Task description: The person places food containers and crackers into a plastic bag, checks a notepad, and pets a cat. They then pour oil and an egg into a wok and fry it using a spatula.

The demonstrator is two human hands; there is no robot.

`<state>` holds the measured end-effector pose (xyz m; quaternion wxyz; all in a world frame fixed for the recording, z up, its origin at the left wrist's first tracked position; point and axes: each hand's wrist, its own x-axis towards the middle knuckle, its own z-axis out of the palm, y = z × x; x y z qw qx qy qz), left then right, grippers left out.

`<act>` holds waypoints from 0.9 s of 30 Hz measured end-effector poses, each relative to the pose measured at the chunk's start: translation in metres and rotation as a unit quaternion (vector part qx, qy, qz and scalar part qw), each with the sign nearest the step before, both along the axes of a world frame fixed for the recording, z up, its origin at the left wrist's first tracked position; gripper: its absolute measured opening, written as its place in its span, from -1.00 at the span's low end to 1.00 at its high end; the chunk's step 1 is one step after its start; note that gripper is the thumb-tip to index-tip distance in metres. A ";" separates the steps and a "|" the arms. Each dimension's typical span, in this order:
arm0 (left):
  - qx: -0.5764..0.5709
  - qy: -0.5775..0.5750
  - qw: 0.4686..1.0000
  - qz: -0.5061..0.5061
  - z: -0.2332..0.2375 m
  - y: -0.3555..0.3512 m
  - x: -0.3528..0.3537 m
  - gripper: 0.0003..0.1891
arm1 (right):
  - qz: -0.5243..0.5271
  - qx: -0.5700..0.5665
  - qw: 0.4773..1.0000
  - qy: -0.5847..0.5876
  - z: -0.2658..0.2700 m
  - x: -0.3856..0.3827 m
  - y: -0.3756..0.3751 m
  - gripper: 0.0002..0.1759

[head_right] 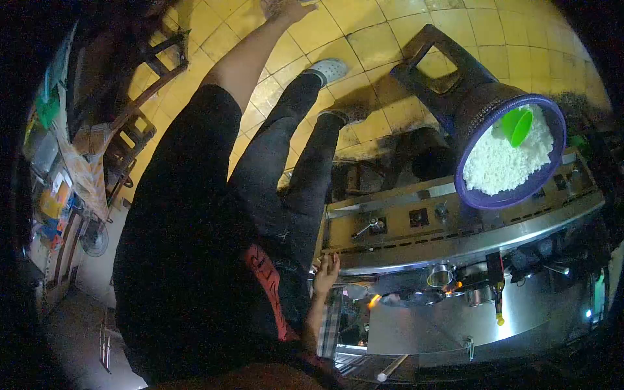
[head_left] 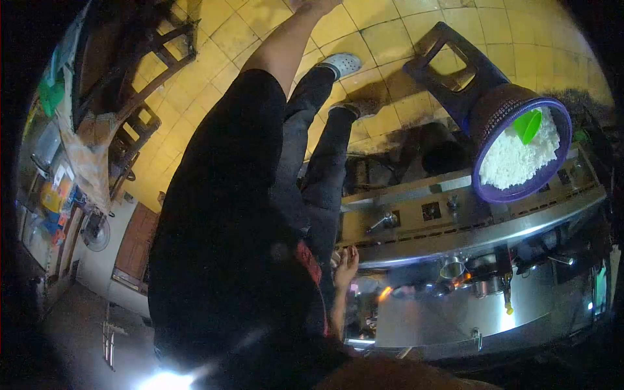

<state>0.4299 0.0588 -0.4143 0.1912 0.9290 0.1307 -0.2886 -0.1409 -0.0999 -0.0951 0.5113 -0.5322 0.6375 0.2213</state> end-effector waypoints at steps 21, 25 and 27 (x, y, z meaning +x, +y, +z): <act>0.057 0.009 0.896 -0.439 -0.088 0.114 -0.252 -0.63 | 0.084 -0.419 0.904 -0.010 0.014 0.064 -0.007 -0.48; -0.077 -0.085 0.677 -0.727 -0.045 0.076 -0.162 -0.71 | -0.063 -0.533 0.843 -0.021 0.027 0.045 0.003 -0.59; -0.193 -0.083 0.571 -0.794 0.017 0.031 -0.121 -0.69 | -0.104 -0.575 0.811 0.016 0.025 0.034 0.015 -0.59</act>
